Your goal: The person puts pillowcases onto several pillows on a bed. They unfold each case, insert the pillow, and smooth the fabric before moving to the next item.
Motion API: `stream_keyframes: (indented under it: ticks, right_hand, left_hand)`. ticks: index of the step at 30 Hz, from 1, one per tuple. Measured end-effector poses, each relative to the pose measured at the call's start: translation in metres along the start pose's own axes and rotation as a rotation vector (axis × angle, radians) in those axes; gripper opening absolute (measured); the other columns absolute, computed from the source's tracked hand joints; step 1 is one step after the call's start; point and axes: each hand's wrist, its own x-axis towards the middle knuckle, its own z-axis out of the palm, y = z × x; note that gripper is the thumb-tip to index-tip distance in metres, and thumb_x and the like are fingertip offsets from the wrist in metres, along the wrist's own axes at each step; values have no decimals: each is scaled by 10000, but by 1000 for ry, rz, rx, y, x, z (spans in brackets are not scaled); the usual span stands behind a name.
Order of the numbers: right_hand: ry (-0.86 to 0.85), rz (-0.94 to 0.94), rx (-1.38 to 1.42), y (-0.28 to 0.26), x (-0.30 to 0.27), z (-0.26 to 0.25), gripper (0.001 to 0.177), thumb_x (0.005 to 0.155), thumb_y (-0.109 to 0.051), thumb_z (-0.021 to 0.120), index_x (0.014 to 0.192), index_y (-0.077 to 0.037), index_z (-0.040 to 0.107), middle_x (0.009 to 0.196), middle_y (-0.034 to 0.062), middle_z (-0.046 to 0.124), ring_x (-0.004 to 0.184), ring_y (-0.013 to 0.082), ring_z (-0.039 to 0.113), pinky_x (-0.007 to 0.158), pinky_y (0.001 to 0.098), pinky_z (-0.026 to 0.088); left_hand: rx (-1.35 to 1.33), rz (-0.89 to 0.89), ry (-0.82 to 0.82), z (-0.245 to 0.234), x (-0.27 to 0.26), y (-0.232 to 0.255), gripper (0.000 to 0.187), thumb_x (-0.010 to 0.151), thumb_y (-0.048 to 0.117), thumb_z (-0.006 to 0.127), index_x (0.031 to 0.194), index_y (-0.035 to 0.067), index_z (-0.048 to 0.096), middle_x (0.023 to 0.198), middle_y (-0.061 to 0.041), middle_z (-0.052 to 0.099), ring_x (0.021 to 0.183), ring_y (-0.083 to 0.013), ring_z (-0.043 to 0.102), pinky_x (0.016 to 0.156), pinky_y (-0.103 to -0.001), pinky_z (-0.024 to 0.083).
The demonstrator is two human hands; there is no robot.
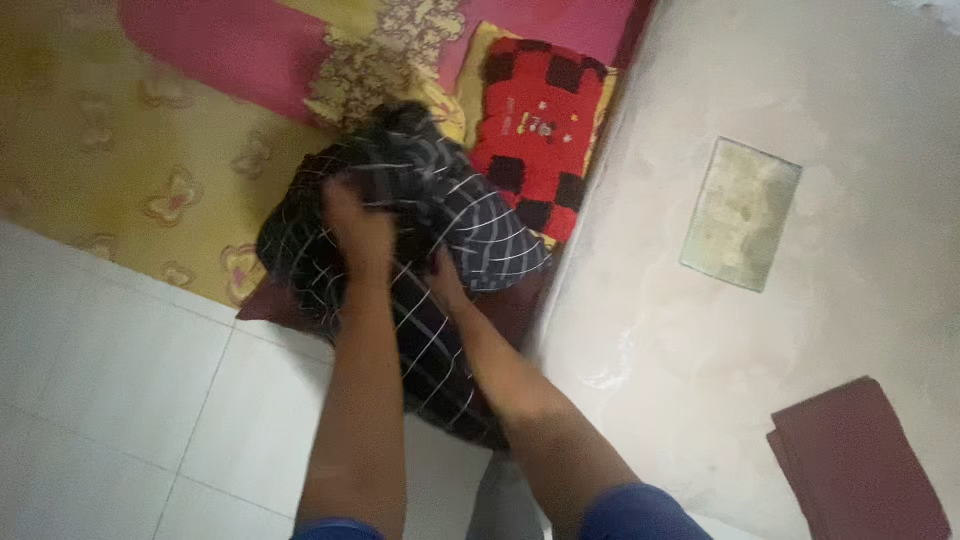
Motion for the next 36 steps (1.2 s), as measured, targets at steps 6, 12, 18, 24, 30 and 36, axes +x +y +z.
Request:
stream_keyframes:
  ticks: [6,12,18,24,30,36]
  right_hand:
    - [-30,477,-1,19,-16,-60,807,931,-17,599,1623,-72,188,1590,164,420,1445,294,430,1177,360,356]
    - [2,435,-221,-17,-58,-105,751,972,-81,642,1618,-121,262,1592,175,391,1462,280,360,1183,353,303]
    - [252,351,67,-68,-123,-158,654,912,-28,583,1542,-70,411,1469,186,574,1386,321,523,1138,378,424]
    - [446,643,-41,-102,-248,-266,564,948,-50,582,1504,-118,509,1423,134,584,1276,272,557,1055,402,434]
    - [749,485,137,-131,-400,-373,452,995,-70,562,1446,-77,590,1178,160,707,934,206,615,786,347,538]
    - [923,440,148,-170,-547,-462,406,1000,-127,564,1405,-141,583,1124,-4,687,949,119,649,790,290,555]
  left_hand:
    - [557,-408,-802,32,-102,-48,946,809,397,851,1575,425,298,1675,-100,-212,1525,-526,-39,1130,-806,114]
    - [603,-374,-733,58,-121,-107,821,913,210,733,1611,354,325,1727,-142,-77,1525,-530,54,1145,-756,185]
    - [431,-181,-542,56,-149,-19,761,916,204,685,1581,124,322,1615,-268,230,1467,-504,238,1136,-657,292]
    - [218,88,-651,95,-271,112,771,867,237,700,1547,130,353,1573,-233,370,1483,-438,312,1206,-522,305]
    - [199,163,-921,134,-422,209,881,886,297,737,1594,172,230,1611,-253,261,1505,-459,184,1188,-557,231]
    - [28,500,-958,172,-557,290,891,855,301,764,1551,26,281,1530,-274,391,1457,-458,303,1227,-539,211]
